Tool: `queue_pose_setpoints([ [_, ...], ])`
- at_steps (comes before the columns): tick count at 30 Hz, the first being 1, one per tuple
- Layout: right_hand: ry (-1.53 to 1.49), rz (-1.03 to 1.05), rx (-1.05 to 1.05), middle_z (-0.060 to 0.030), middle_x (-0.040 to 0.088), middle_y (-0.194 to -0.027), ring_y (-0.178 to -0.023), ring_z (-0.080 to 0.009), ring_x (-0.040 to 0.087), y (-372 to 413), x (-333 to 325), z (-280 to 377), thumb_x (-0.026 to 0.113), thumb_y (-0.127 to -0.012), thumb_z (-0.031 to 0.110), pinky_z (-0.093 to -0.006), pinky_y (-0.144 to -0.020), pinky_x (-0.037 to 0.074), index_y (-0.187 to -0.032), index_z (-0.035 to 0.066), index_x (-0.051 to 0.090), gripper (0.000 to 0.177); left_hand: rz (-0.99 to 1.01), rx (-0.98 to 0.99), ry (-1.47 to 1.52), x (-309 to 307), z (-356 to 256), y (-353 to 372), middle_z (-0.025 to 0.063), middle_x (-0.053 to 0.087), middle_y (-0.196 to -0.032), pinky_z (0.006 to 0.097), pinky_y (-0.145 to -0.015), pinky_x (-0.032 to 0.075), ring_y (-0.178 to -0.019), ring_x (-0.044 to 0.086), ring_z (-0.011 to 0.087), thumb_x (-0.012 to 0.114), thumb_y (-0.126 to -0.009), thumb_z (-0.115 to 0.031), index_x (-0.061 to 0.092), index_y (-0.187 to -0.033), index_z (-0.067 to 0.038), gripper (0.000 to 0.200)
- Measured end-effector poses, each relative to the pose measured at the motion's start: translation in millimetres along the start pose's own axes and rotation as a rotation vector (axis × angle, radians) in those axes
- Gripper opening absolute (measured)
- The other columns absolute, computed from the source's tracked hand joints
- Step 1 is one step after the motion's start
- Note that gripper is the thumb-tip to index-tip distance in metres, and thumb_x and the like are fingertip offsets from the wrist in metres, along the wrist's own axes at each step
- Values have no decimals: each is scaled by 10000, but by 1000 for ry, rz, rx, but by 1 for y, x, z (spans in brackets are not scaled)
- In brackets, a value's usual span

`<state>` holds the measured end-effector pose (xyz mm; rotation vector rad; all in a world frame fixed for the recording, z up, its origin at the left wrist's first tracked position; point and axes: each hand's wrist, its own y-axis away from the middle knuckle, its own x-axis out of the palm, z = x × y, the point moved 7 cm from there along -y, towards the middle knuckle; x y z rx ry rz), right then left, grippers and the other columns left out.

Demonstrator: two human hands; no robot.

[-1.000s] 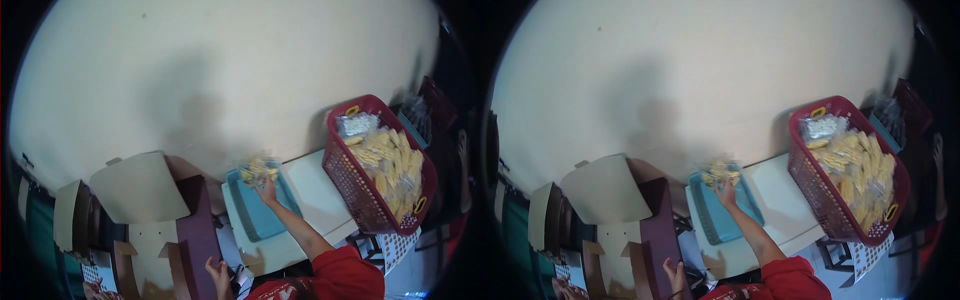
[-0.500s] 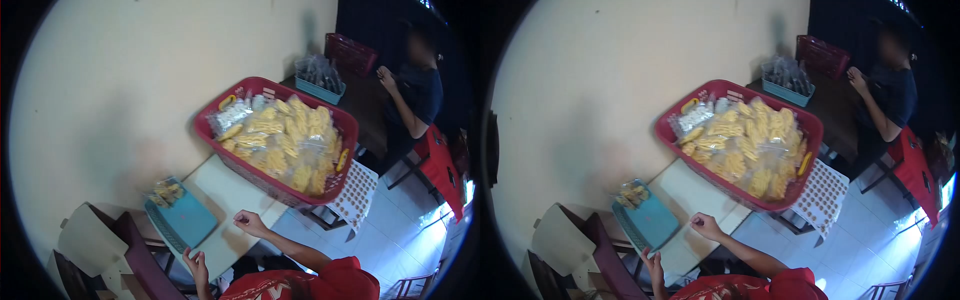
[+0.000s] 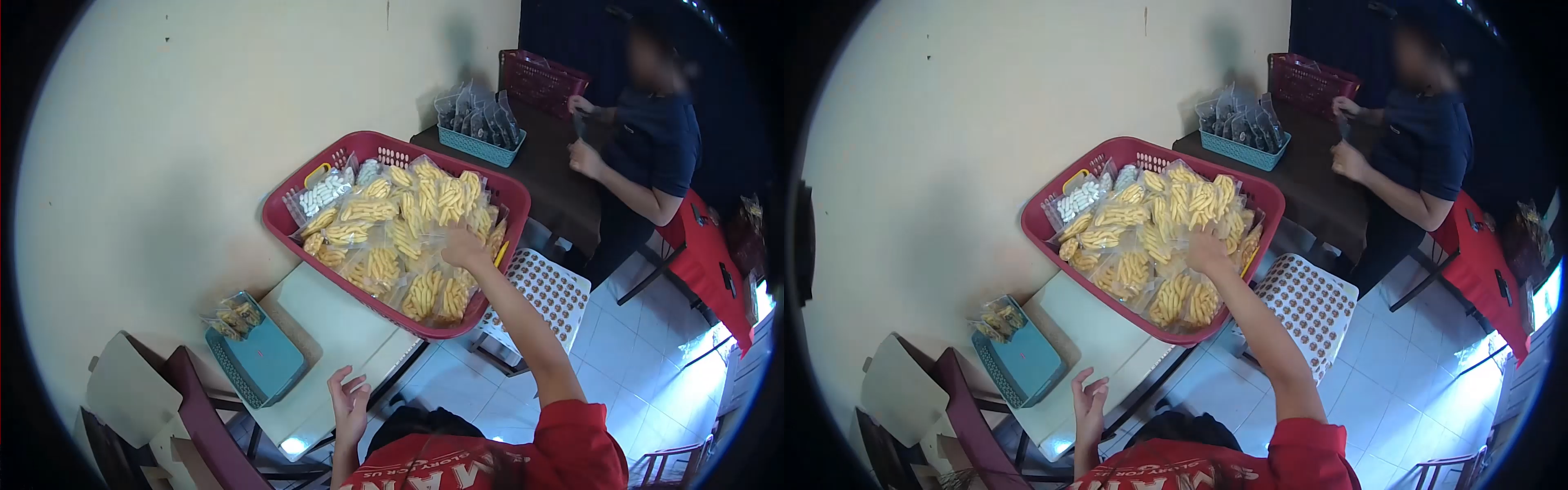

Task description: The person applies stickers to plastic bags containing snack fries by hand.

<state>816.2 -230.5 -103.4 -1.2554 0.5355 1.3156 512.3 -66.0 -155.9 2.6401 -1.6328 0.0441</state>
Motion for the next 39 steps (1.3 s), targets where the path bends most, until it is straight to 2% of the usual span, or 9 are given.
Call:
queue_pose_setpoints([
  [5, 345, -112, 67, -198, 532, -902, -902, -302, 507, -5, 34, -20, 509, -625, 62, -357, -719, 421, -859, 18, 532, 239, 45, 82, 52, 9, -32, -16, 75, 314, -1101, 284, -755, 382, -942, 426, 191, 497, -744, -50, 333, -1094, -68, 387],
  [7, 131, 272, -41, -190, 555, -789, -785, -335, 535, -15, 29, -11, 483, -636, 48, -376, -664, 436, -809, 33, 540, 182, 70, 136, 96, 12, -45, -27, 74, 320, -1114, 274, -768, 373, -935, 435, 183, 498, -741, -40, 352, -1088, -72, 377],
  [14, -305, -379, -150, -161, 553, -709, -677, -295, 562, -14, -142, 15, 454, -699, 84, -376, -586, 437, -736, 1, 495, 100, 195, 205, 153, 21, -70, -61, 76, 321, -1145, 282, -787, 362, -944, 443, 175, 488, -754, -52, 362, -1090, -71, 359],
  [16, -593, -328, -228, -153, 556, -689, -649, -267, 565, -1, -183, 27, 474, -693, 77, -346, -582, 439, -734, -7, 517, 102, 233, 198, 155, 24, -78, -71, 82, 316, -1151, 302, -827, 345, -966, 432, 180, 495, -758, -86, 354, -1095, -61, 366],
  [22, -472, -240, -347, -87, 556, -642, -555, -171, 543, 98, -262, 90, 544, -664, 25, -258, -523, 419, -761, 6, 553, 99, 575, 541, 217, 81, -153, -65, 97, 334, -1149, 338, -902, 273, -1035, 390, 205, 618, -677, -199, 329, -1128, -28, 563],
  [25, -215, -198, -390, -84, 557, -646, -540, -200, 537, 132, -270, 107, 577, -616, -3, -271, -516, 420, -769, 25, 566, 156, 1022, 136, 124, 122, -130, -44, 102, 402, -1102, 294, -850, 318, -1000, 419, 178, 639, -674, -205, 326, -1138, -14, 591],
  [30, -351, -447, -128, -116, 550, -816, -714, -213, 543, 154, -284, 42, 599, -650, 70, -273, -631, 425, -847, -2, 522, 223, 1244, 32, 33, 163, -82, -27, 111, 453, -1051, 261, -749, 394, -915, 476, 159, 591, -734, -204, 318, -1143, -2, 532],
  [36, -687, -577, 563, -80, 564, -711, -676, -122, 532, 225, -197, -164, 489, -761, 84, -242, -625, 415, -850, -31, 513, 148, 234, -117, 775, 152, -69, -98, 58, 344, -1200, 291, -900, 298, -1075, 358, 166, 320, -851, -343, 263, -1205, -57, 458],
  [39, -838, -475, 828, -69, 568, -689, -615, -115, 528, 274, -105, -262, 517, -746, 100, -243, -550, 422, -815, -17, 528, 137, 258, -86, 788, 174, -66, -102, 53, 322, -1221, 279, -912, 279, -1089, 344, 164, 337, -848, -334, 235, -1224, -65, 474],
])
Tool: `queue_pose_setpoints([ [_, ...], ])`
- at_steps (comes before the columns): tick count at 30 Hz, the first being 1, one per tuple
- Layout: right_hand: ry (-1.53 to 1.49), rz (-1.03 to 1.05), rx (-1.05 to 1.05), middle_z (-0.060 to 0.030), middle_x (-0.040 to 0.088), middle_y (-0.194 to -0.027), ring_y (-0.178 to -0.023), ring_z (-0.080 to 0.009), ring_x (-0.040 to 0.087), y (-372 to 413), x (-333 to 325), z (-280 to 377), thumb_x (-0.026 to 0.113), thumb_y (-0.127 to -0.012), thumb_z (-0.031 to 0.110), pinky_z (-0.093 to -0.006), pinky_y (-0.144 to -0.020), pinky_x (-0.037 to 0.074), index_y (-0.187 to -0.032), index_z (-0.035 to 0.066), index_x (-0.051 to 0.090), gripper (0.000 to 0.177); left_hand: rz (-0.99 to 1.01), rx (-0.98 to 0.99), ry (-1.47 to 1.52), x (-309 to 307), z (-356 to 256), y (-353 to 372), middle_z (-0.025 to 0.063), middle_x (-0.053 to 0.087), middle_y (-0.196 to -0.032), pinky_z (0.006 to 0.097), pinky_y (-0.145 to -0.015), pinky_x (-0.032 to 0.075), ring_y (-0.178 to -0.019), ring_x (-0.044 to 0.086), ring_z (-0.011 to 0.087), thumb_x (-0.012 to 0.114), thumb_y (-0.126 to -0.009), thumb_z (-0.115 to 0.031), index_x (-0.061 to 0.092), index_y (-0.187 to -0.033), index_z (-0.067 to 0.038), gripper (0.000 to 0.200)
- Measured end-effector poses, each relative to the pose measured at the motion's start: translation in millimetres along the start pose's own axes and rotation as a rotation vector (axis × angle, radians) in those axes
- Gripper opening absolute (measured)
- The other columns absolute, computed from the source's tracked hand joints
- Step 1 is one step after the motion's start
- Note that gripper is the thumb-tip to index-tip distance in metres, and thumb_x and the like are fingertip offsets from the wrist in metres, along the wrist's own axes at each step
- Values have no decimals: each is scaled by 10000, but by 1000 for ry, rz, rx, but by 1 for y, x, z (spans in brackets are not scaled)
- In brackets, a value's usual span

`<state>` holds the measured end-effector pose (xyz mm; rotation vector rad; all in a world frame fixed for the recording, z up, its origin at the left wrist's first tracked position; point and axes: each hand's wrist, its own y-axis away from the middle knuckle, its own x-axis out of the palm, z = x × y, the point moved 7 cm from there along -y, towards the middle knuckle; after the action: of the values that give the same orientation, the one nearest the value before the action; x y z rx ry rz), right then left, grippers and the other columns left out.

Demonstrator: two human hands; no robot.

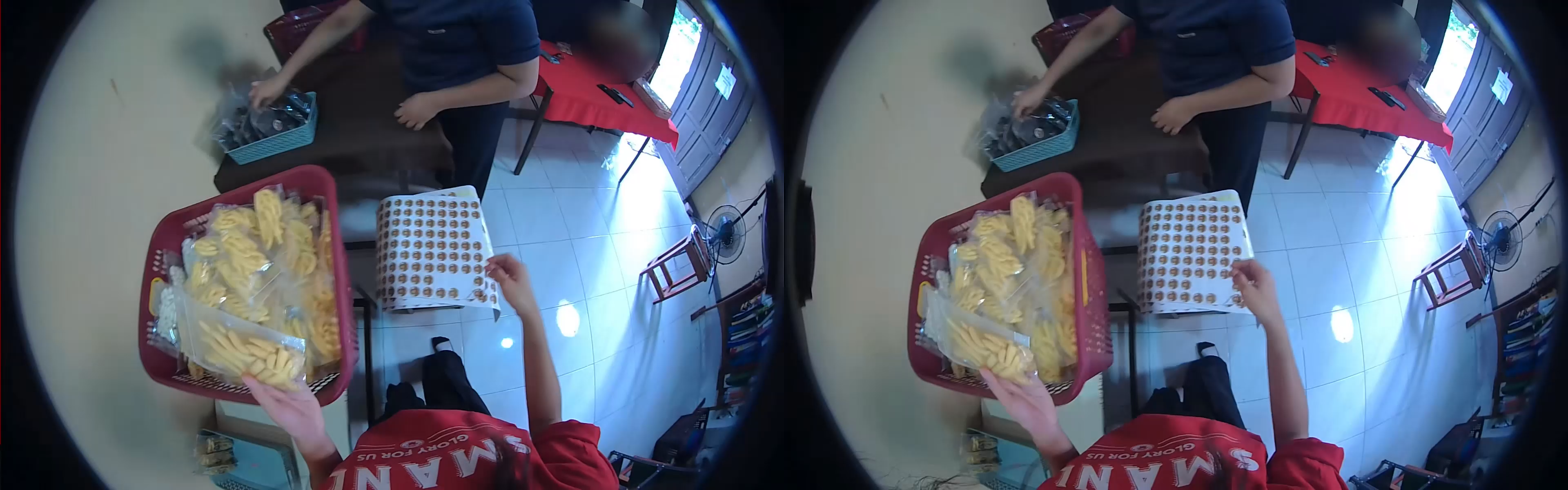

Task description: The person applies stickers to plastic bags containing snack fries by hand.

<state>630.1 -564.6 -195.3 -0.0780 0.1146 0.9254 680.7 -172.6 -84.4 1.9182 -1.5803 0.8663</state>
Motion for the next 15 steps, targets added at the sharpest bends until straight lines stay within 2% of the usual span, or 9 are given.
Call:
queue_pose_setpoints([
  [3, 214, -8, 155, -47, 547, -669, -591, -98, 519, -30, -15, -111, 505, -720, 57, -222, -536, 426, -775, -4, 528, 85, -41, -12, -57, 12, 26, 9, 53, 314, -1227, 288, -909, 282, -1091, 340, 166, 337, -846, -345, 218, -1231, -67, 490],
  [5, 311, -113, 112, -74, 566, -623, -551, -135, 549, -46, -28, -173, 534, -683, 66, -252, -513, 440, -713, -9, 551, 82, -81, -82, -78, 8, 44, 15, 60, 303, -1235, 300, -915, 277, -1104, 327, 178, 338, -846, -339, 200, -1237, -64, 497],
  [7, 528, -178, 83, -111, 581, -632, -568, -186, 573, -59, -35, -206, 555, -659, 82, -283, -526, 451, -684, -5, 570, 91, 364, -118, -19, 52, 62, 21, 67, 293, -1241, 312, -917, 276, -1112, 317, 191, 334, -846, -342, 189, -1242, -63, 505],
  [8, 560, -185, 161, -140, 578, -648, -583, -236, 576, -65, -38, -224, 556, -642, 87, -312, -539, 452, -670, 6, 582, 90, 508, -149, 9, 54, 72, 20, 78, 275, -1253, 325, -936, 250, -1132, 294, 205, 327, -845, -356, 177, -1246, -54, 524],
  [9, 556, -176, 170, -140, 578, -648, -583, -236, 576, -72, -39, -238, 556, -642, 87, -312, -539, 452, -670, 6, 582, 90, 501, -151, -3, 49, 83, 24, 78, 275, -1253, 325, -936, 250, -1132, 294, 205, 327, -845, -356, 177, -1246, -54, 524],
  [10, 614, -138, 144, -138, 575, -639, -580, -243, 573, -80, -37, -250, 548, -641, 79, -317, -541, 451, -673, 8, 582, 85, 433, 195, -686, 54, 80, 26, 82, 266, -1258, 330, -945, 235, -1136, 287, 208, 329, -843, -362, 177, -1245, -49, 531],
  [12, 637, -34, 148, -142, 569, -652, -590, -261, 567, -94, -32, -271, 545, -630, 80, -326, -554, 449, -704, 8, 581, 109, -21, -87, -291, 46, 100, 19, 89, 241, -1273, 336, -967, 199, -1144, 278, 212, 341, -842, -349, 182, -1241, -35, 532],
  [15, 632, -8, 193, -148, 548, -652, -638, -291, 541, -109, -31, -274, 555, -642, 109, -346, -590, 435, -739, 5, 576, 144, 30, -97, -275, 65, 113, 14, 88, 237, -1275, 334, -967, 198, -1145, 275, 210, 339, -847, -330, 191, -1240, -38, 512],
])
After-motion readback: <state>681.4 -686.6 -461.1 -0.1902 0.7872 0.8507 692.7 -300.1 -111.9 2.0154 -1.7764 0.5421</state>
